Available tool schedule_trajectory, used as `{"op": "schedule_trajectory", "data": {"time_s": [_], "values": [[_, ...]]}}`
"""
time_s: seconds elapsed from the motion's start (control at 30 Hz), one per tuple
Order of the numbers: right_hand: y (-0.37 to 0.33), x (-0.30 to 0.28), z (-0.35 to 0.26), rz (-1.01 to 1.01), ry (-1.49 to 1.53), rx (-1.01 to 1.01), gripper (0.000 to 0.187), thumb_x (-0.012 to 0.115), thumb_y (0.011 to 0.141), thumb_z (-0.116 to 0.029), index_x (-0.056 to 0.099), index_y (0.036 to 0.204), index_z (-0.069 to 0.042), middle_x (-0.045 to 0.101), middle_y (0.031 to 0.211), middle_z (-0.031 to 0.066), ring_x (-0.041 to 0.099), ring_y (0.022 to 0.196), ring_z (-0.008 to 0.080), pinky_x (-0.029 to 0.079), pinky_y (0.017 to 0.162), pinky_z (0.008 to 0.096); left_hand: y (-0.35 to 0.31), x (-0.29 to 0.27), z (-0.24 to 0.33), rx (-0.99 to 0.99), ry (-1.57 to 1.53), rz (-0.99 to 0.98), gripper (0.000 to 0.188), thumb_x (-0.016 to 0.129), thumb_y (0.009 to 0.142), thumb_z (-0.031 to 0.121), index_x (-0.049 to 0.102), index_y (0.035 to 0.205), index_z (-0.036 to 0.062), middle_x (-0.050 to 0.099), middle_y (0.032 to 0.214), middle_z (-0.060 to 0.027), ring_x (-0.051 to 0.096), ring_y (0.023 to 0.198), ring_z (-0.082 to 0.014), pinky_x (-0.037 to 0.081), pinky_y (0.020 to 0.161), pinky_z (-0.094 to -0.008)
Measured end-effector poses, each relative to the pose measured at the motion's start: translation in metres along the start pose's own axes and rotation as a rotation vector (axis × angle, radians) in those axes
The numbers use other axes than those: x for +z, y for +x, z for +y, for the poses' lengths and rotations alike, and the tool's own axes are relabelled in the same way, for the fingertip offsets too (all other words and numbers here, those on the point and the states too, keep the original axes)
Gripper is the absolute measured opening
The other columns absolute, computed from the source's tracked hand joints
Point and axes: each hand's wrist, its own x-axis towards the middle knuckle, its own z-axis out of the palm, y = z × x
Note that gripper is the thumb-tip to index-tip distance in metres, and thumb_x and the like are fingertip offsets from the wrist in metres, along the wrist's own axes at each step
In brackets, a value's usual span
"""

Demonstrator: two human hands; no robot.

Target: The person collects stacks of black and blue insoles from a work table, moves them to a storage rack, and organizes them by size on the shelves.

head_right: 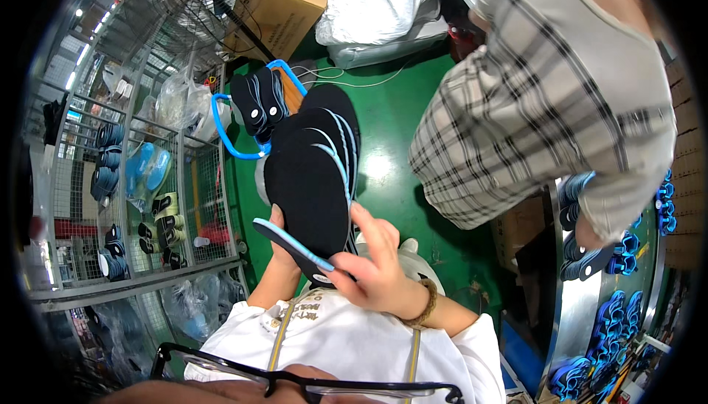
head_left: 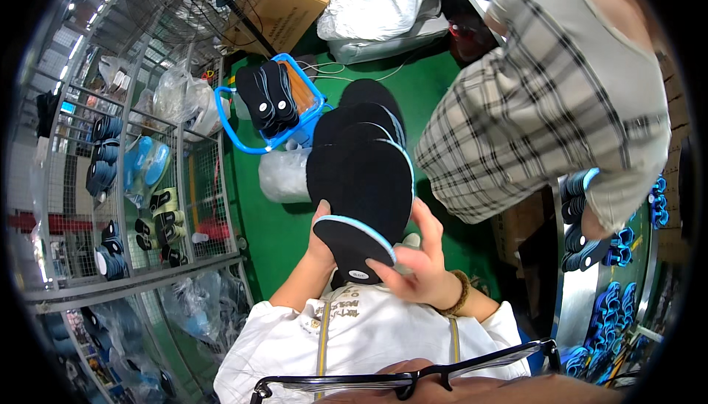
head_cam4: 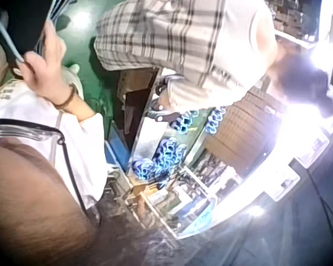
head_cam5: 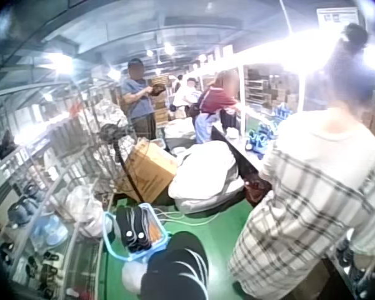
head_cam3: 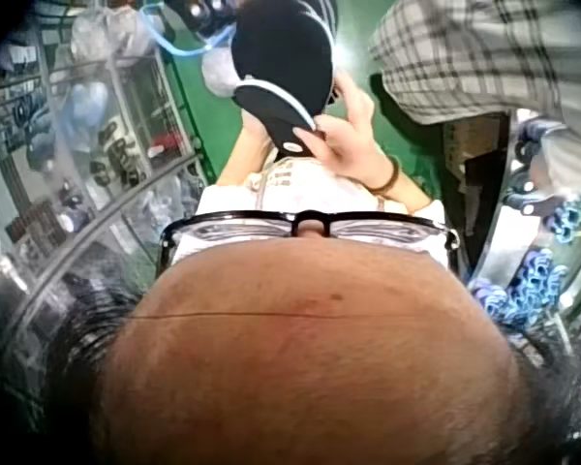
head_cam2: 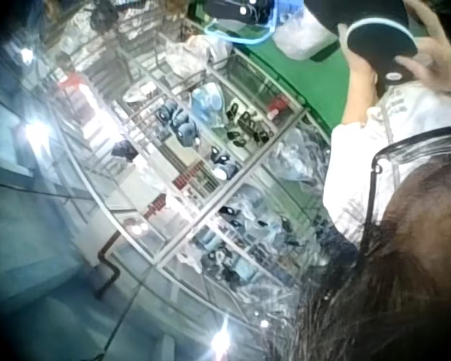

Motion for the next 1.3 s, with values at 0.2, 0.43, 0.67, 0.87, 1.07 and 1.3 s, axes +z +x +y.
{"op": "schedule_trajectory", "data": {"time_s": [0.2, 0.43, 0.67, 0.87, 1.07, 1.3], "values": [[-0.007, -0.009, 0.017, 0.02, 0.762, 0.386, 0.039, 0.057, 0.06, 0.009, 0.048, 0.098, 0.002, 0.041, 0.116, 0.0166, 0.042, 0.107, 0.0278, 0.032, 0.09, 0.0353, -0.008, 0.011, 0.001, 0.17, 0.102, 0.13, 0.057, 0.041, 0.08, 0.04, 0.031, 0.117, -0.0014, 0.046, 0.11, -0.0152, 0.05, 0.096, -0.0251, 0.042, 0.081, -0.0351], [-0.009, -0.008, 0.03, 0.431, 1.291, 0.533, 0.009, 0.045, 0.074, -0.006, 0.036, 0.075, -0.007, 0.05, 0.063, 0.0079, 0.046, 0.05, 0.0202, 0.036, 0.054, 0.0315, -0.009, 0.02, 0.009, 0.458, 0.115, 0.121, 0.056, 0.053, 0.075, 0.025, 0.03, 0.119, -0.002, 0.042, 0.113, -0.0151, 0.046, 0.101, -0.0237, 0.04, 0.084, -0.0346], [-0.017, -0.016, 0.029, 0.103, 1.063, 0.604, 0.026, 0.035, 0.084, -0.017, 0.047, 0.091, 0.005, 0.047, 0.052, 0.0051, 0.039, 0.044, 0.0085, 0.031, 0.043, 0.0206, -0.004, 0.002, 0.008, 0.356, 0.026, 0.03, 0.07, 0.06, 0.07, 0.035, 0.028, 0.121, -0.001, 0.042, 0.114, -0.0144, 0.046, 0.101, -0.0236, 0.04, 0.084, -0.0338], [0.006, -0.019, 0.002, 0.264, 0.255, 0.368, 0.039, 0.061, 0.067, 0.005, 0.047, 0.103, 0.003, 0.054, 0.071, 0.0048, 0.049, 0.055, 0.0079, 0.037, 0.049, 0.0166, 0.001, 0.003, 0.001, 0.245, -0.046, 0.014, 0.074, 0.062, 0.066, 0.038, 0.029, 0.119, -0.0022, 0.043, 0.112, -0.0154, 0.047, 0.1, -0.0252, 0.041, 0.083, -0.0351], [0.023, -0.027, -0.005, 0.293, -0.07, 0.094, 0.043, 0.064, 0.06, 0.005, 0.052, 0.101, 0.003, 0.057, 0.079, 0.0119, 0.057, 0.067, 0.0217, 0.046, 0.058, 0.0275, 0.005, 0.005, 0.001, 0.233, -0.083, -0.093, 0.073, 0.065, 0.065, 0.035, 0.031, 0.118, -0.0022, 0.044, 0.112, -0.0169, 0.048, 0.099, -0.0277, 0.042, 0.083, -0.0375], [0.021, -0.025, -0.006, 0.293, -0.093, 0.097, 0.04, 0.064, 0.061, 0.004, 0.052, 0.1, 0.003, 0.057, 0.078, 0.0113, 0.056, 0.064, 0.0179, 0.044, 0.056, 0.0251, 0.008, 0.005, 0.008, 0.217, -0.045, -0.139, 0.073, 0.065, 0.065, 0.033, 0.03, 0.119, -0.002, 0.043, 0.113, -0.0167, 0.046, 0.102, -0.0276, 0.04, 0.085, -0.0371]]}}
